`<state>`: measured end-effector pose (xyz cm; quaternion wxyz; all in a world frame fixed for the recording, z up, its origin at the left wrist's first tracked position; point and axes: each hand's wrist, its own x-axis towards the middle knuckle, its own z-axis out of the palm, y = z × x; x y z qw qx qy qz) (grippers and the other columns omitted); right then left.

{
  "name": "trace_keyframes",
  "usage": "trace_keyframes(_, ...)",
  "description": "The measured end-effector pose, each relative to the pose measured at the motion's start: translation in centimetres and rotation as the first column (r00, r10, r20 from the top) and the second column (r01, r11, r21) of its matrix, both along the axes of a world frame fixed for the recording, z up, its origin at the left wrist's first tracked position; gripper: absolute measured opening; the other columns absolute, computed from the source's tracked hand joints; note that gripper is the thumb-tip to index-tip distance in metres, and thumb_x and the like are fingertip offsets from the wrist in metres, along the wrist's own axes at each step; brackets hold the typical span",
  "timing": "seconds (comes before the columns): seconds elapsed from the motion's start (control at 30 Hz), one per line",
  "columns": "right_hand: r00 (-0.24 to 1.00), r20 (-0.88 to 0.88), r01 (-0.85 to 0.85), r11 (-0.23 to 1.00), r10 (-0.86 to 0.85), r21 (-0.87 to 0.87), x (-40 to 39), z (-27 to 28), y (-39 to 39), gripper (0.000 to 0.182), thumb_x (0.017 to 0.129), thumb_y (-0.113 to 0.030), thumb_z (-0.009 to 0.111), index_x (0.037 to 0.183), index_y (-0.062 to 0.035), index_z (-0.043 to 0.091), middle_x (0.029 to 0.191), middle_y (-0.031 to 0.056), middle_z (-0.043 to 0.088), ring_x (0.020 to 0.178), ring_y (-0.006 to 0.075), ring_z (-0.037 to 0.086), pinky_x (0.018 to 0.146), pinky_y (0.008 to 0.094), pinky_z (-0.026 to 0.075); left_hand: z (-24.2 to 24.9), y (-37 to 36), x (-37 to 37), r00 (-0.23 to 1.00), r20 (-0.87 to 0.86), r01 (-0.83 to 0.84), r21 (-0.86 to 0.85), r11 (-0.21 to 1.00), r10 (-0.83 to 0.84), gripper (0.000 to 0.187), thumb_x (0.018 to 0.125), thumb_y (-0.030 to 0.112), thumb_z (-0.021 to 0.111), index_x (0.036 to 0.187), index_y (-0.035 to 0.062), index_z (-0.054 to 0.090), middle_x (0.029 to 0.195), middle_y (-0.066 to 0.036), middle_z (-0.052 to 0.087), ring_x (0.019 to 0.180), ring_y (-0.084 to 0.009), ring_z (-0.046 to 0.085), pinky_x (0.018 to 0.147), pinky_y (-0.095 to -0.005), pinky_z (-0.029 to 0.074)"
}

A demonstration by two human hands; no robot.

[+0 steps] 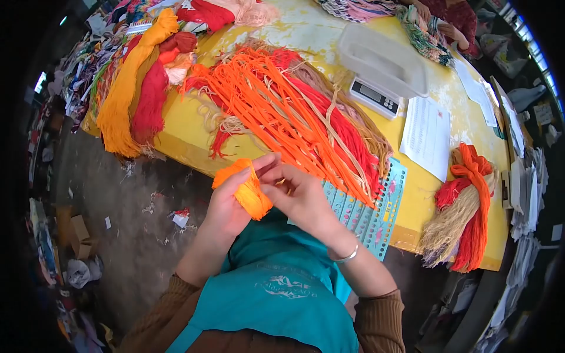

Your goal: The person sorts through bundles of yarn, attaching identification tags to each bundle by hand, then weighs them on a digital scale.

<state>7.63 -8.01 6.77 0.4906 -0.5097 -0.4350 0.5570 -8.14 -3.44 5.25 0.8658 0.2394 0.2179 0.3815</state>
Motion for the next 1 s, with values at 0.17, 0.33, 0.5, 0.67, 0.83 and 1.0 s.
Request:
trace_keyframes(0.17,0.993,-0.048,0.109,0.994,-0.108,0.016,-1.6,-2.0,-1.6,0.010,0.091,-0.006,0.063,0.099,0.0000,0.062,0.083,0.0009,0.062,0.067,0.0051,0.055,0.058,0.0194,0.044,0.6,-0.8,-0.1,1.000,-0.011,-0.014,0.009,1.000,0.014,0.043,0.098,0.021,0.046,0.132,-0.0054,0.050,0.132,-0.013,0.054,0.124,-0.0199,0.049,0.103,-0.0353,0.039)
trace_keyframes(0.33,0.896,-0.381,0.197,0.972,-0.230,-0.125,-1.2,-1.9,-2.7,0.007,0.095,-0.010,0.057,0.095,-0.0037,0.060,0.082,0.0047,0.067,0.054,0.0064,0.055,0.043,0.0169,0.034,-0.1,-1.8,-0.5,0.997,-0.074,-0.008,0.039,0.999,0.011,0.040,0.096,0.018,0.048,0.128,-0.0065,0.052,0.124,-0.014,0.057,0.115,-0.0213,0.055,0.097,-0.0357,0.044)
trace_keyframes(0.5,0.888,-0.395,0.201,0.971,-0.235,-0.127,-1.2,-2.3,-3.7,0.008,0.096,-0.011,0.057,0.096,-0.0031,0.059,0.078,0.0049,0.067,0.052,0.0057,0.053,0.042,0.0166,0.034,-0.3,-2.4,-0.7,0.991,-0.135,0.021,0.078,0.997,-0.010,0.037,0.093,0.012,0.052,0.126,-0.0066,0.053,0.118,-0.013,0.060,0.107,-0.0196,0.058,0.094,-0.0336,0.046)
trace_keyframes(0.67,0.910,-0.340,0.213,0.971,-0.236,-0.105,-1.5,-2.2,-4.2,0.009,0.097,-0.011,0.055,0.096,-0.0027,0.059,0.078,0.0049,0.067,0.052,0.0057,0.054,0.042,0.0167,0.035,0.7,-2.9,-0.2,0.978,-0.195,-0.059,0.091,0.994,0.076,0.034,0.095,0.010,0.051,0.126,-0.0042,0.055,0.116,-0.011,0.061,0.095,-0.0144,0.060,0.084,-0.0298,0.050)
trace_keyframes(0.83,0.902,-0.357,0.222,0.970,-0.243,-0.100,-1.6,-2.1,-4.7,0.009,0.097,-0.010,0.054,0.097,-0.0021,0.058,0.078,0.0061,0.068,0.052,0.0068,0.056,0.042,0.0171,0.037,0.1,-3.0,-0.5,0.977,-0.211,0.000,0.108,0.994,0.023,0.034,0.091,0.005,0.057,0.124,-0.0040,0.056,0.107,-0.008,0.061,0.088,-0.0120,0.059,0.080,-0.0273,0.050)
trace_keyframes(1.0,0.889,-0.398,0.208,0.974,-0.226,-0.089,-1.6,-2.2,-5.0,0.007,0.096,-0.009,0.054,0.096,-0.0025,0.057,0.079,0.0081,0.068,0.052,0.0089,0.058,0.042,0.0178,0.038,0.2,-3.1,-0.2,0.970,-0.239,-0.015,0.100,0.995,0.038,0.037,0.088,0.002,0.062,0.124,-0.0038,0.056,0.096,-0.005,0.061,0.083,-0.0097,0.059,0.076,-0.0245,0.050)
